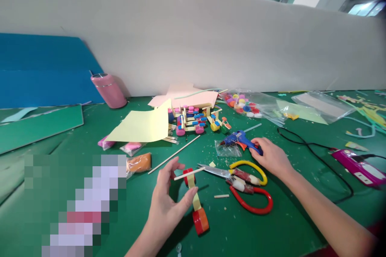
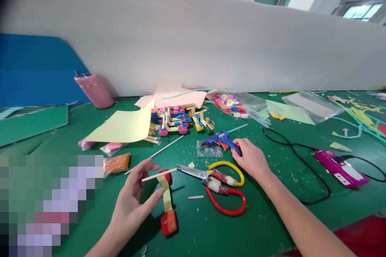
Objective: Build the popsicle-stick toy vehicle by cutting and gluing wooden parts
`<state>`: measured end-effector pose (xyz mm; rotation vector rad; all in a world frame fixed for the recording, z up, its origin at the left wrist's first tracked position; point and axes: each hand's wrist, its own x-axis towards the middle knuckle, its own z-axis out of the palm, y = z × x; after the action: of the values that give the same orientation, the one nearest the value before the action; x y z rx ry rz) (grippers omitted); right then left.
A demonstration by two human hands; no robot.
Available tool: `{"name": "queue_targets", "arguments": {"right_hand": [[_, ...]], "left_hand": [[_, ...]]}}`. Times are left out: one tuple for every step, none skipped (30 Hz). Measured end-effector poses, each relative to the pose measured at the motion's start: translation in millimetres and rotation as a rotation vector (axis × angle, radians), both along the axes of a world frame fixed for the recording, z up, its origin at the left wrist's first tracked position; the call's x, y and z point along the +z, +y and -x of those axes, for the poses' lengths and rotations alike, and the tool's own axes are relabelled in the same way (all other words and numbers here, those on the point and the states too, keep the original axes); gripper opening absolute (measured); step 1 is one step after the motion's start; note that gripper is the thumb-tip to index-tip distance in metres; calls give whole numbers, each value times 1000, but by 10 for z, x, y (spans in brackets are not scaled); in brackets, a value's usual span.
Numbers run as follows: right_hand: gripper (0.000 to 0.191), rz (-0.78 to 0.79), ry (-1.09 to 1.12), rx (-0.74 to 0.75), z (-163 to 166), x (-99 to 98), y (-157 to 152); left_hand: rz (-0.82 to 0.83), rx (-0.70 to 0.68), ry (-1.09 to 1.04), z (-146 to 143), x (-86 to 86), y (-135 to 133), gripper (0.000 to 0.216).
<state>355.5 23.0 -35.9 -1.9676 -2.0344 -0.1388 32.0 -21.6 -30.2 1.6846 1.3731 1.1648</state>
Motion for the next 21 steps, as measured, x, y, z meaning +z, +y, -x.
{"name": "queue_targets", "arguments": {"right_hand": [[20, -8, -6, -2, -29, -6, 15], [21, -18, -10, -10, -62, -12, 29], [23, -30, -14, -20, -97, -18, 43], [24, -41, -17, -32, -135, -23, 56], [25, -51, -18, -43, -173, -29, 69], [26, -60, -19, -54, -210, -35, 80], [26, -68, -18, -64, -244, -42, 89], [27, -75, -16, -72, -273, -49, 96], [27, -80, -13, -78, -296, -56, 101], [27, -84, -8, -79, -312, -62, 103], [27, -85, -3, -78, -320, -65, 99], [28, -86, 4, -76, -318, -62, 89], [29, -87, 12, -77, -306, -53, 71], [30, -91, 20, -83, -285, -35, 44], [32, -98, 26, -95, -252, -9, 4], [34, -108, 39, -106, -208, 27, -48], [35, -117, 60, -111, -155, 68, -113], [34, -123, 84, -106, -92, 114, -190], [30, -124, 152, -76, -24, 160, -277], [27, -100, 215, -31, 47, 202, -370], [25, -36, 252, 40, 117, 236, -465]], "left_hand": [[4, 4, 1, 3, 3, 2, 59], [7, 2, 1, 4, 7, 3, 59], [9, -5, 2, 3, 12, 3, 60], [13, -16, 3, 2, 16, 2, 60], [16, -27, 3, 0, 19, 1, 61], [21, -39, 4, -3, 20, -1, 61], [27, -50, 3, -5, 19, -2, 61], [32, -59, 1, -8, 15, -2, 61], [33, -66, -2, -10, 10, -1, 60], [32, -72, -5, -11, 2, 1, 60], [28, -76, -7, -13, -5, 5, 59], [25, -79, -7, -14, -13, 8, 59], [21, -82, -6, -15, -21, 12, 58], [20, -85, -3, -16, -28, 16, 58], [20, -87, 1, -17, -34, 18, 58], [22, -89, 4, -18, -39, 20, 58], [25, -90, 6, -19, -44, 20, 58], [28, -91, 7, -21, -47, 20, 58], [32, -92, 5, -22, -50, 19, 57], [40, -96, 0, -23, -51, 18, 55], [52, -100, -8, -24, -52, 17, 53]]}}
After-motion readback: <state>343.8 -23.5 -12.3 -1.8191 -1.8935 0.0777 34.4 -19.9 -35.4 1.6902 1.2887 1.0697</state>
